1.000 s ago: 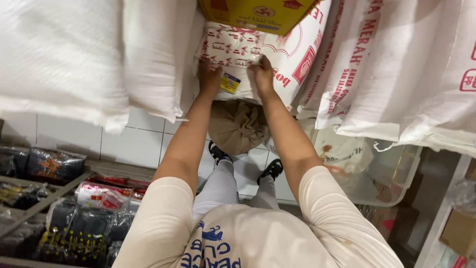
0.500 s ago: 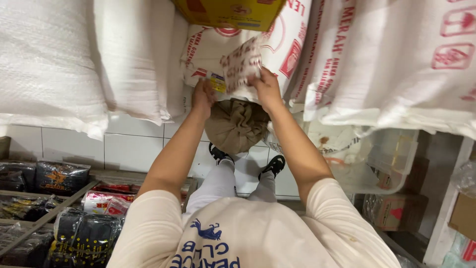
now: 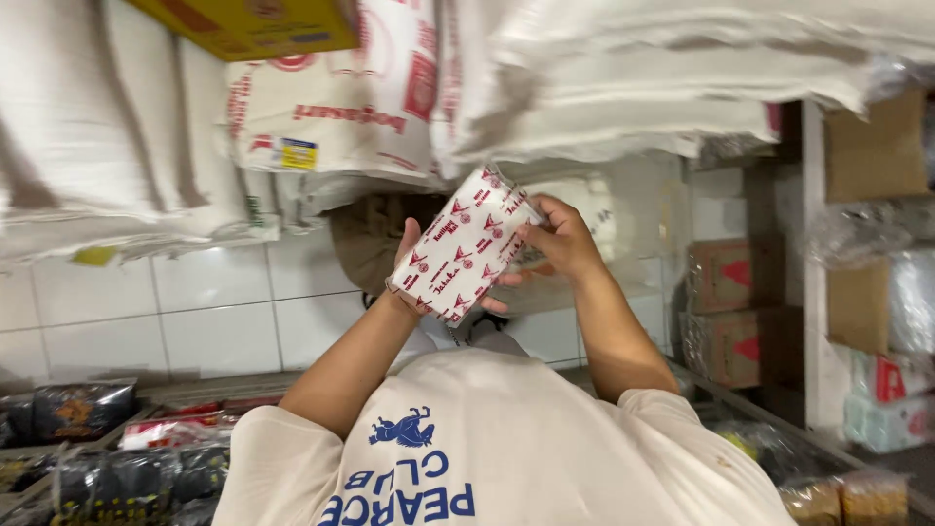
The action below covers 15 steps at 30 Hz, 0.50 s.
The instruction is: The person repeatedly picks up small white packages from a large sack on the floor and places them onto a nearby shelf. The person handles the packages one at a time, moving between the sack and the shelf in a repetitive cycle.
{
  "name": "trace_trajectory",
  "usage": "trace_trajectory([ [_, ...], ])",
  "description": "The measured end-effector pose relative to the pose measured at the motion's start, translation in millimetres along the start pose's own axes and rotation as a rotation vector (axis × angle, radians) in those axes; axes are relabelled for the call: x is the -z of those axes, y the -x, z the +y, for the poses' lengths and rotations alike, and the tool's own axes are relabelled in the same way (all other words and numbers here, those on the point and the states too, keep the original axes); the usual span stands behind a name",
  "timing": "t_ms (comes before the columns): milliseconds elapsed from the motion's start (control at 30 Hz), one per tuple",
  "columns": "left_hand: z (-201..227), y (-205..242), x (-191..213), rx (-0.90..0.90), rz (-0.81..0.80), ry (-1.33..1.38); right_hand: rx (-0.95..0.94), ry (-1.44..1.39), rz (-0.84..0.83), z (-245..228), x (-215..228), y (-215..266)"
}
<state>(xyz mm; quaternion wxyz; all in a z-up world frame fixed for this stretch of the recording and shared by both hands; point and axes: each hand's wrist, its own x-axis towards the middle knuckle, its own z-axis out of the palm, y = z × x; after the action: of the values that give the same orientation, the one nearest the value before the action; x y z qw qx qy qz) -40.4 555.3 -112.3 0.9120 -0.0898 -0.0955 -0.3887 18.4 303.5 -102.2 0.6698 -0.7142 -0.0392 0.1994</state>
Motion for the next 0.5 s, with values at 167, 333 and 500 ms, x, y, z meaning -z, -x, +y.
trace_trajectory([
  [167, -71.0, -73.2, 23.7, -0.053, 0.064, 0.162, 0.812, 0.901, 0.397, -42.0, 35.6, 84.6],
  [333, -143.1, -131.3, 66.4, 0.011, 0.231, 0.078, 0.794, 1.214, -0.154, -34.4, 72.6, 134.6],
  [500, -169.7, -149.5, 88.4, 0.078, 0.24, 0.101, 0.593, 1.429, 0.242, -17.1, 146.5, 147.8],
])
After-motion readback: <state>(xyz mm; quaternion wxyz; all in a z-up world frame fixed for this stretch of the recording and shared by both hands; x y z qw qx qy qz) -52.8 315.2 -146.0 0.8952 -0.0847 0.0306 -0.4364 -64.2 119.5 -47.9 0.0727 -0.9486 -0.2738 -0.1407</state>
